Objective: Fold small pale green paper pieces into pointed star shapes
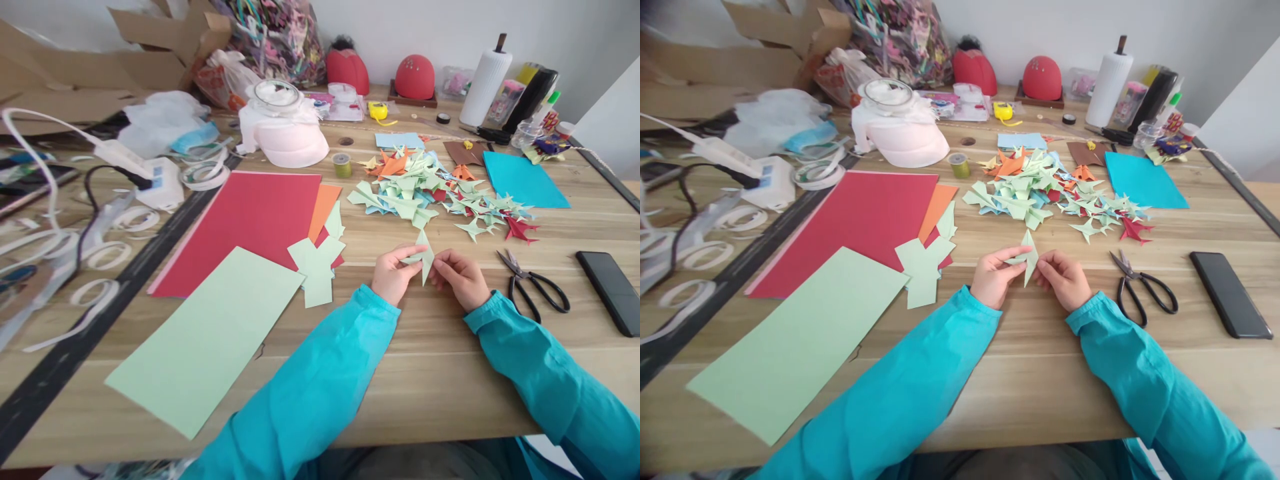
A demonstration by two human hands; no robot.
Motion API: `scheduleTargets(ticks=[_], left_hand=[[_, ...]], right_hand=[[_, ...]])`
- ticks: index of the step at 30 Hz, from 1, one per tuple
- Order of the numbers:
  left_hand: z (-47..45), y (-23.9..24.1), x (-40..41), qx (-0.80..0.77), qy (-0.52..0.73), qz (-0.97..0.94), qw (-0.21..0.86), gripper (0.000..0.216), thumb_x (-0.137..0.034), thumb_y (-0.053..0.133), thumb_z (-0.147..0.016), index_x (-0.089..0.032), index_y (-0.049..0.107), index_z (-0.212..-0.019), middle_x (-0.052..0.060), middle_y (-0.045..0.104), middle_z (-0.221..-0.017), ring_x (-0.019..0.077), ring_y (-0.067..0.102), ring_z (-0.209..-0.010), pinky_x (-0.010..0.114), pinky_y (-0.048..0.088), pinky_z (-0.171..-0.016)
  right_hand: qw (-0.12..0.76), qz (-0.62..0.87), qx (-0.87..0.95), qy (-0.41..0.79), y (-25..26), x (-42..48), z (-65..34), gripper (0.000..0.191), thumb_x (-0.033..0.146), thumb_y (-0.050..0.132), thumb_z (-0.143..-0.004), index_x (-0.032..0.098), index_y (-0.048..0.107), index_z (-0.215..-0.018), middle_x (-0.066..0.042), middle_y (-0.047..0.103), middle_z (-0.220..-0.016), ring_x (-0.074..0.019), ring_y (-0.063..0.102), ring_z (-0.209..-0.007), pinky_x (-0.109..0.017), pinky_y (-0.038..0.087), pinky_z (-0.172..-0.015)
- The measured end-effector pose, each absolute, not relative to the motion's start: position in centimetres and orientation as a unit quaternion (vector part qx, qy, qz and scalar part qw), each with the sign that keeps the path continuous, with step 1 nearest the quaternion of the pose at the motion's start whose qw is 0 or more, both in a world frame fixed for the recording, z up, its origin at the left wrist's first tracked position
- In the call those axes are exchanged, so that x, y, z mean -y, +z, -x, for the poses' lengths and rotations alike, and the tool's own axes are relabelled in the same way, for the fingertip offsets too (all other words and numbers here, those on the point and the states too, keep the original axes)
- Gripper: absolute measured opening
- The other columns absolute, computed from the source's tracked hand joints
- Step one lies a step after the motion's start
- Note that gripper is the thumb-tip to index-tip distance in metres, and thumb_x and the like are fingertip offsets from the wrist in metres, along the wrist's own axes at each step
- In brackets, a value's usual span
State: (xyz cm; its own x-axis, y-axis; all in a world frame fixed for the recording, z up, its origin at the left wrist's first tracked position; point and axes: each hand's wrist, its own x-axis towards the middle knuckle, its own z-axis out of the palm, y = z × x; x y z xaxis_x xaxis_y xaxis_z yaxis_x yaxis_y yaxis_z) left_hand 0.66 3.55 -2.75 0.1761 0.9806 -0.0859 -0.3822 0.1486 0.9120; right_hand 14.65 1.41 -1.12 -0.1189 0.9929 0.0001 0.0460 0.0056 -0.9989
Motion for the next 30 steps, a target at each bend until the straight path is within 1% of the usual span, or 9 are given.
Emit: scheduleTargets(ticks=[8, 12, 17, 19, 22, 24, 27, 30], left_hand=[[-0.6, -2.8, -3.6, -0.376, 0.513, -0.386, 0.668, 0.031, -0.016, 0.068, -0.056, -0.015, 0.069, -0.087, 0.005, 0.067, -0.081, 0.0171, 0.060, -0.079, 0.030, 0.044, -0.079], [-0.6, -3.1, -3.7, -0.377, 0.510, -0.396, 0.664, 0.027, -0.018, 0.065, -0.061, -0.015, 0.069, -0.087, 0.006, 0.067, -0.083, 0.0181, 0.059, -0.083, 0.030, 0.044, -0.079], [-0.6, -2.8, -3.5, -0.398, 0.504, -0.461, 0.612, 0.022, -0.020, 0.060, -0.067, -0.018, 0.069, -0.087, 0.006, 0.064, -0.097, 0.0185, 0.057, -0.090, 0.028, 0.044, -0.079], [-0.5, -2.3, -3.3, -0.412, 0.500, -0.493, 0.582, 0.021, -0.019, 0.060, -0.067, -0.018, 0.069, -0.085, 0.005, 0.063, -0.100, 0.0185, 0.056, -0.093, 0.027, 0.044, -0.079], [-0.6, -1.6, -3.1, -0.413, 0.499, -0.519, 0.558, 0.021, -0.016, 0.058, -0.067, -0.018, 0.069, -0.085, 0.005, 0.063, -0.098, 0.0180, 0.055, -0.094, 0.026, 0.043, -0.080], [-0.6, -1.4, -3.0, -0.410, 0.498, -0.528, 0.552, 0.021, -0.014, 0.057, -0.068, -0.018, 0.069, -0.085, 0.005, 0.063, -0.097, 0.0179, 0.055, -0.095, 0.026, 0.043, -0.081], [-0.6, -1.4, -3.0, -0.413, 0.494, -0.535, 0.547, 0.022, -0.012, 0.055, -0.068, -0.018, 0.069, -0.084, 0.005, 0.063, -0.096, 0.0180, 0.055, -0.095, 0.027, 0.043, -0.081], [-0.7, -1.6, -3.0, -0.421, 0.489, -0.532, 0.548, 0.021, -0.013, 0.055, -0.068, -0.018, 0.069, -0.083, 0.005, 0.063, -0.095, 0.0180, 0.056, -0.093, 0.027, 0.043, -0.081]], right_hand=[[0.456, 0.486, 0.538, 0.516, -1.2, -1.5, -14.6, 0.022, 0.038, 0.057, -0.076, 0.016, 0.054, -0.074, -0.001, 0.060, -0.061, -0.0090, 0.052, -0.049, -0.021, 0.042, -0.043], [0.465, 0.486, 0.531, 0.516, -1.3, -1.4, -14.7, 0.021, 0.035, 0.062, -0.072, 0.016, 0.053, -0.077, 0.000, 0.058, -0.059, -0.0088, 0.051, -0.048, -0.021, 0.043, -0.043], [0.479, 0.478, 0.521, 0.519, -1.3, -1.4, -14.7, 0.026, 0.031, 0.068, -0.065, 0.017, 0.051, -0.079, 0.002, 0.056, -0.061, -0.0096, 0.053, -0.050, -0.021, 0.043, -0.042], [0.489, 0.473, 0.516, 0.520, -1.2, -1.5, -14.7, 0.028, 0.030, 0.069, -0.064, 0.017, 0.050, -0.079, 0.002, 0.055, -0.063, -0.0097, 0.053, -0.050, -0.022, 0.044, -0.042], [0.506, 0.462, 0.516, 0.514, -1.1, -1.5, -14.7, 0.027, 0.029, 0.068, -0.064, 0.019, 0.050, -0.081, 0.003, 0.055, -0.065, -0.0097, 0.053, -0.049, -0.022, 0.044, -0.041], [0.508, 0.458, 0.524, 0.508, -1.1, -1.5, -14.7, 0.023, 0.028, 0.067, -0.066, 0.019, 0.052, -0.080, 0.003, 0.056, -0.062, -0.0097, 0.053, -0.048, -0.023, 0.044, -0.041], [0.497, 0.460, 0.543, 0.497, -1.2, -1.4, -14.8, 0.015, 0.028, 0.063, -0.070, 0.018, 0.055, -0.078, 0.003, 0.056, -0.057, -0.0097, 0.052, -0.046, -0.023, 0.044, -0.043], [0.487, 0.461, 0.560, 0.487, -1.4, -1.4, -14.9, 0.013, 0.028, 0.062, -0.072, 0.018, 0.056, -0.079, 0.002, 0.057, -0.056, -0.0105, 0.052, -0.046, -0.025, 0.044, -0.044]])
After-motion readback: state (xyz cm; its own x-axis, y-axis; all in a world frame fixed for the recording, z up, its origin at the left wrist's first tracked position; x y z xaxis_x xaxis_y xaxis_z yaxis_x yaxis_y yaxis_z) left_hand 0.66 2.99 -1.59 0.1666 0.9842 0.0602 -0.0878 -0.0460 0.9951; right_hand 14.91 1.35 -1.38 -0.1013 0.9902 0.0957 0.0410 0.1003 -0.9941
